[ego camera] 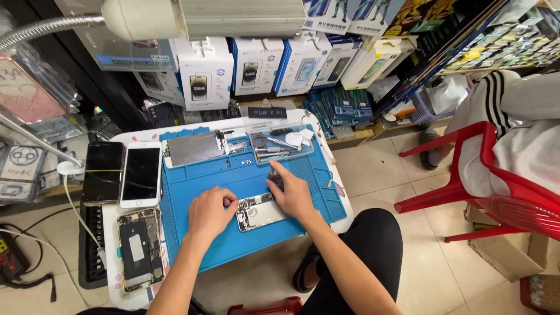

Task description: The person uses a screwdriver to remove screws from a disassembled smartphone placed on a blue work mat. They then use tweezers to carefully lift and remove small internal components from the phone's chassis.

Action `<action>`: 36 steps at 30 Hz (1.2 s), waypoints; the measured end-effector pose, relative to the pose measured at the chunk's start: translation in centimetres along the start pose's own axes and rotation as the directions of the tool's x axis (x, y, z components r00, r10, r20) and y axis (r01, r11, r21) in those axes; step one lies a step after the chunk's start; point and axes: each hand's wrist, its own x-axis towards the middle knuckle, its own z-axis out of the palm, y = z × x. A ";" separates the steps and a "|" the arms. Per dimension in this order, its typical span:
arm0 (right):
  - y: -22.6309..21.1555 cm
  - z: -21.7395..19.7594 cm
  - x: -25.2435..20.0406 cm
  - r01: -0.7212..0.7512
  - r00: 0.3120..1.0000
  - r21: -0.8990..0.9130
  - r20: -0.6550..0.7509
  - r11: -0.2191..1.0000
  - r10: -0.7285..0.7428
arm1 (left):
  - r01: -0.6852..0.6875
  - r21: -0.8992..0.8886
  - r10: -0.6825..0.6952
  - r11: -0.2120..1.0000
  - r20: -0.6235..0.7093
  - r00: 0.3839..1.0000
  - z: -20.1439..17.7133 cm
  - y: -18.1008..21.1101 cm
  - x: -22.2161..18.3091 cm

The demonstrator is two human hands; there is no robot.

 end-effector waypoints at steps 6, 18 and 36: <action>2.9 3.2 -1.4 0.181 0.980 -0.188 -0.051 0.966 -0.193 | 0.020 -0.011 -0.020 1.000 -0.005 1.000 -0.2 0.2 0.2; 1.1 0.7 -0.7 0.044 0.999 -0.178 -0.014 0.983 -0.047 | -0.004 -0.119 0.005 0.993 0.009 1.000 0.2 -0.7 0.6; 1.2 3.2 -2.1 0.022 0.993 0.301 -0.119 0.954 0.015 | -0.072 -0.146 0.059 0.987 -0.092 0.994 2.4 -2.3 1.0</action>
